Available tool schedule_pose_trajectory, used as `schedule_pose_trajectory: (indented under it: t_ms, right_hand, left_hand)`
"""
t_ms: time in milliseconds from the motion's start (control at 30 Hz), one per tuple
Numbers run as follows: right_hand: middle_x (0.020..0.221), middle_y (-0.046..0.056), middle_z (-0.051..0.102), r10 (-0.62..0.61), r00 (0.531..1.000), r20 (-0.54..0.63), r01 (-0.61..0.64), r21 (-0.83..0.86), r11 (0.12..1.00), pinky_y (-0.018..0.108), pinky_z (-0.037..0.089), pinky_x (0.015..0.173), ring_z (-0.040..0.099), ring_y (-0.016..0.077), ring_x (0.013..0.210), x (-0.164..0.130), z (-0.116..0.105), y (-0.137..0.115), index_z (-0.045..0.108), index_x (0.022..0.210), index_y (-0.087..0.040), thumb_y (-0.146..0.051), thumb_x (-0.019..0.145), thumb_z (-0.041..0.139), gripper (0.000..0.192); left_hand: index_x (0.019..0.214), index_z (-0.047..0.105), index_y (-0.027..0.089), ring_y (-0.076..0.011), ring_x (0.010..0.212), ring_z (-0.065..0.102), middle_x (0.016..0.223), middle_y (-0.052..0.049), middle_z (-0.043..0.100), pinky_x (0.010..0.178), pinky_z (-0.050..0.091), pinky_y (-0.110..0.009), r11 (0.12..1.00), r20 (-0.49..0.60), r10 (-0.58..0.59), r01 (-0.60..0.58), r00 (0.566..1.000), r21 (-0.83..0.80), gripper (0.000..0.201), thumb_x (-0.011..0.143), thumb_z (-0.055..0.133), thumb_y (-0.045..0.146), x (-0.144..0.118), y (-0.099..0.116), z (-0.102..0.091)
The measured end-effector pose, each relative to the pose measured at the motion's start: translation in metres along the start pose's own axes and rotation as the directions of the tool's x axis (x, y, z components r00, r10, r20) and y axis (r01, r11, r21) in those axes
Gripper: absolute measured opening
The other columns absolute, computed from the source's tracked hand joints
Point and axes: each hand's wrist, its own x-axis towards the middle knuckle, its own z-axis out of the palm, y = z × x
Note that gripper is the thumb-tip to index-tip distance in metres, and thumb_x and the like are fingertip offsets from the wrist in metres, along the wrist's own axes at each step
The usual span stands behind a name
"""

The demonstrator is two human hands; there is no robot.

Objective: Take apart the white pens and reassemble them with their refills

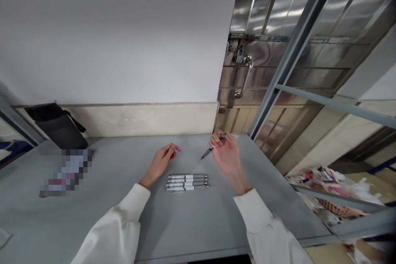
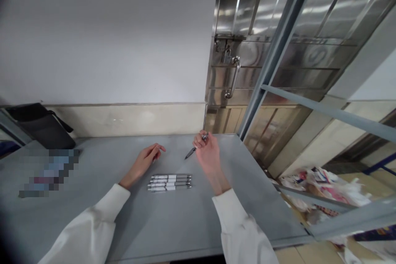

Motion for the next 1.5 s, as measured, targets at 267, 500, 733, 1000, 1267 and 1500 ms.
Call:
schedule_pose_trajectory:
  t_ms: [267,500,733,1000,1267,1500]
  right_hand:
    - [0.065,-0.004,0.022,-0.023,1.000,-0.017,0.022,-0.052,0.998,0.029,0.040,0.059,0.030,0.0153,0.056,-0.0005,-0.0004,-0.0003,0.055,0.078,-0.023,-0.038,0.096,0.041,0.027]
    - [0.066,-0.004,0.021,-0.042,0.999,0.025,0.042,0.033,0.999,0.025,0.040,0.057,0.030,0.0137,0.057,0.0005,-0.0037,0.0005,0.054,0.073,-0.021,-0.027,0.094,0.042,0.025]
    - [0.065,-0.004,0.023,-0.037,0.999,-0.015,0.037,0.010,0.999,0.026,0.041,0.058,0.033,0.0142,0.057,-0.0008,-0.0026,-0.0005,0.054,0.076,-0.022,-0.029,0.094,0.042,0.024]
    - [0.064,-0.004,0.022,-0.034,0.999,-0.026,0.034,0.016,0.999,0.026,0.041,0.056,0.031,0.0145,0.056,-0.0002,-0.0028,-0.0004,0.057,0.080,-0.022,-0.036,0.097,0.041,0.027]
    - [0.063,-0.004,0.024,-0.047,0.998,-0.049,0.044,-0.071,0.997,0.029,0.041,0.057,0.032,0.0154,0.056,0.0002,-0.0024,0.0000,0.057,0.080,-0.023,-0.033,0.094,0.043,0.022]
    - [0.064,-0.004,0.023,-0.048,0.998,-0.031,0.046,-0.070,0.996,0.028,0.043,0.057,0.033,0.0152,0.056,-0.0005,-0.0021,-0.0001,0.056,0.077,-0.023,-0.033,0.095,0.044,0.024]
  left_hand:
    - [0.095,0.067,0.017,-0.0142,0.063,0.045,0.065,0.001,0.049,0.060,0.035,-0.024,1.000,-0.001,0.010,-0.010,1.000,-0.011,0.043,0.097,0.039,0.049,-0.0007,0.0017,0.0012]
    - [0.095,0.067,0.017,-0.0134,0.062,0.045,0.065,0.002,0.050,0.059,0.034,-0.024,1.000,0.003,0.005,-0.005,1.000,-0.009,0.043,0.097,0.039,0.049,0.0001,0.0003,0.0011]
    - [0.095,0.067,0.017,-0.0135,0.061,0.044,0.065,0.002,0.050,0.058,0.033,-0.024,1.000,0.009,-0.012,0.012,1.000,0.004,0.043,0.097,0.039,0.050,-0.0009,0.0015,0.0016]
    - [0.095,0.067,0.017,-0.0134,0.060,0.043,0.065,0.002,0.049,0.057,0.033,-0.024,1.000,0.024,-0.015,0.015,1.000,0.004,0.044,0.097,0.038,0.051,-0.0002,-0.0002,0.0033]
    - [0.094,0.067,0.017,-0.0143,0.061,0.044,0.065,0.001,0.050,0.058,0.033,-0.024,1.000,0.031,0.000,0.000,1.000,0.003,0.045,0.096,0.038,0.052,-0.0010,0.0032,0.0031]
    - [0.093,0.067,0.016,-0.0136,0.060,0.045,0.064,0.002,0.051,0.058,0.034,-0.024,1.000,0.023,-0.001,0.001,1.000,-0.006,0.044,0.096,0.039,0.051,-0.0002,0.0022,0.0033]
